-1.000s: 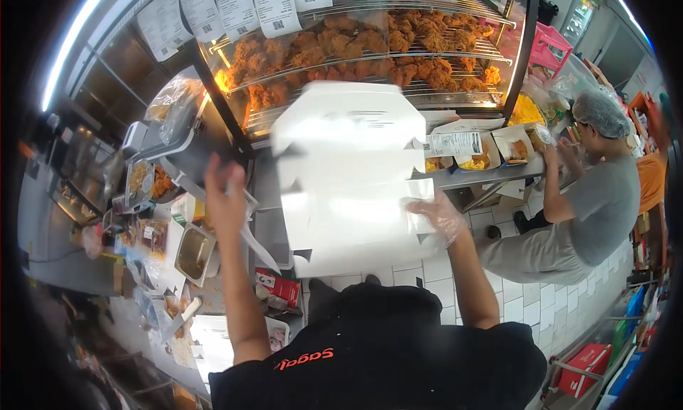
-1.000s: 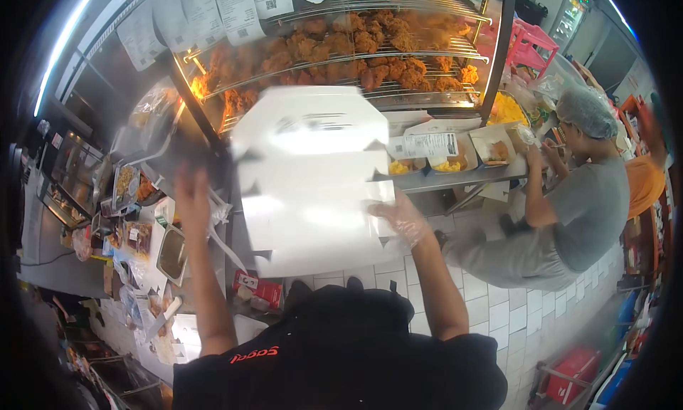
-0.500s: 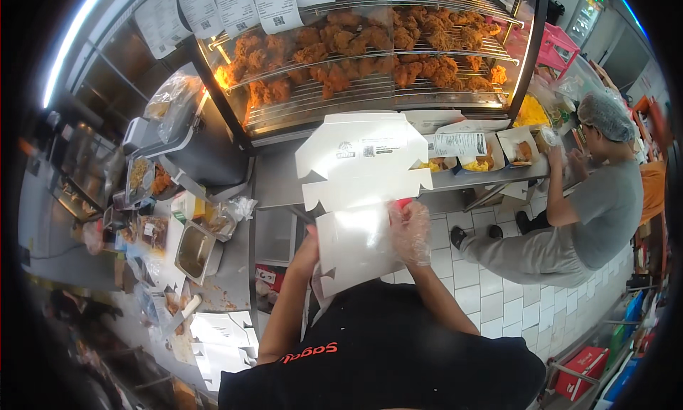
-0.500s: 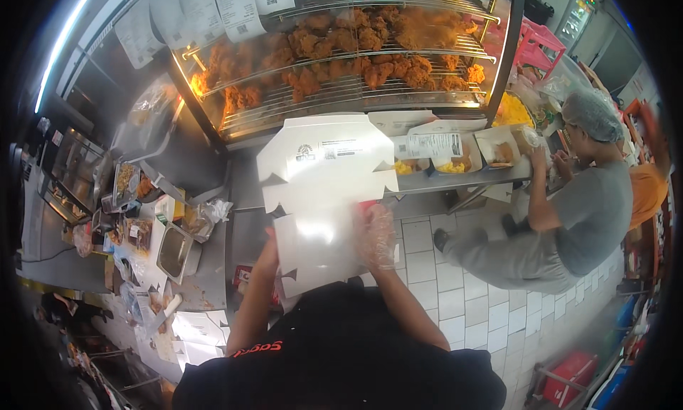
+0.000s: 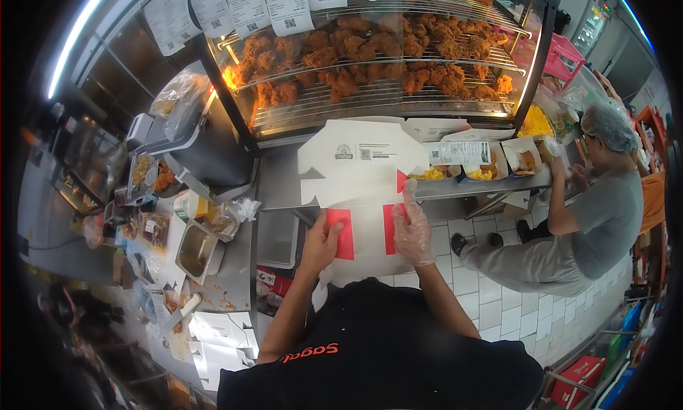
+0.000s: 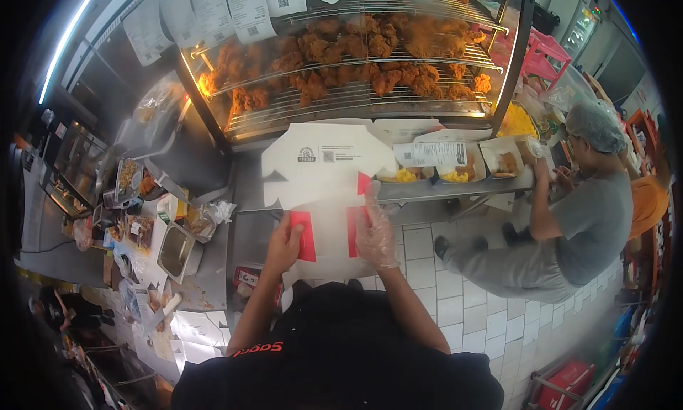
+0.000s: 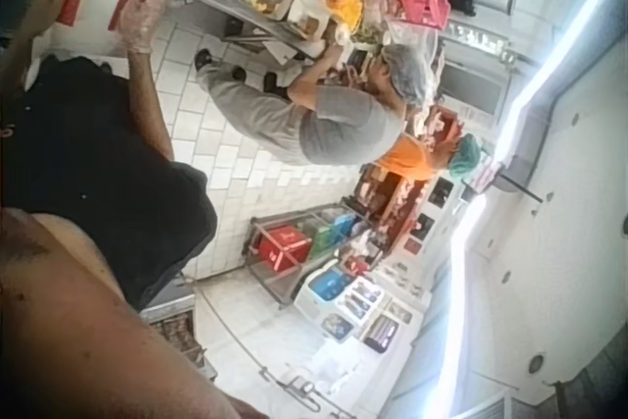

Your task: The person takes fried chicken from a heated display, cuts it into smaller pieces using a knife, places the chicken into cardboard food boxes along with portions of yellow rice, and folds the boxes closed.

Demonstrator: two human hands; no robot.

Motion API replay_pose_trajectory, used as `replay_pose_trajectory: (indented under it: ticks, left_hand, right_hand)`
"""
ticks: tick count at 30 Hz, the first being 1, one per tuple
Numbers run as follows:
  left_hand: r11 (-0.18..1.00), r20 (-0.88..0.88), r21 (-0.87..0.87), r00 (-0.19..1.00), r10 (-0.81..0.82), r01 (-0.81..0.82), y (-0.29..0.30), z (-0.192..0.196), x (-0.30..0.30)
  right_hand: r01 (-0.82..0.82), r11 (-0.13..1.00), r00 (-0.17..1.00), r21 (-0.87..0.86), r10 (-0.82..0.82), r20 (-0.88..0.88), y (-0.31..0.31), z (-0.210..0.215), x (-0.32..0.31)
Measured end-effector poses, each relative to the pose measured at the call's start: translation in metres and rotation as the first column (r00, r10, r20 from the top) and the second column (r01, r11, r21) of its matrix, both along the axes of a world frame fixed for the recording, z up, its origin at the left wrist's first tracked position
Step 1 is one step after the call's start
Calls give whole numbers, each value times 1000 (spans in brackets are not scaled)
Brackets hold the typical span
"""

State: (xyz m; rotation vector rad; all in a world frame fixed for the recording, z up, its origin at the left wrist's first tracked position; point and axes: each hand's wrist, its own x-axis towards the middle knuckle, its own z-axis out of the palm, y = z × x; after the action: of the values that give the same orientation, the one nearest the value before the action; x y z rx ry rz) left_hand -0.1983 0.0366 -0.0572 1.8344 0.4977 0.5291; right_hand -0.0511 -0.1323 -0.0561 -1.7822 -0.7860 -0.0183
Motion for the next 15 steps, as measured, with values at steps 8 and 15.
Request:
replay_pose_trajectory:
  ticks: [8, 15]
  left_hand:
    - [995, 119, -90, 992, -31, 42, 1, 14, 3]
    - [990, -101, -133, 993, -57, 43, 35, 9, -5]
  right_hand:
    - [-92, 985, 933, -143, 35, -358, -8, 37, 2]
    - [-137, 990, 981, -20, 133, -139, -4, 41, -4]
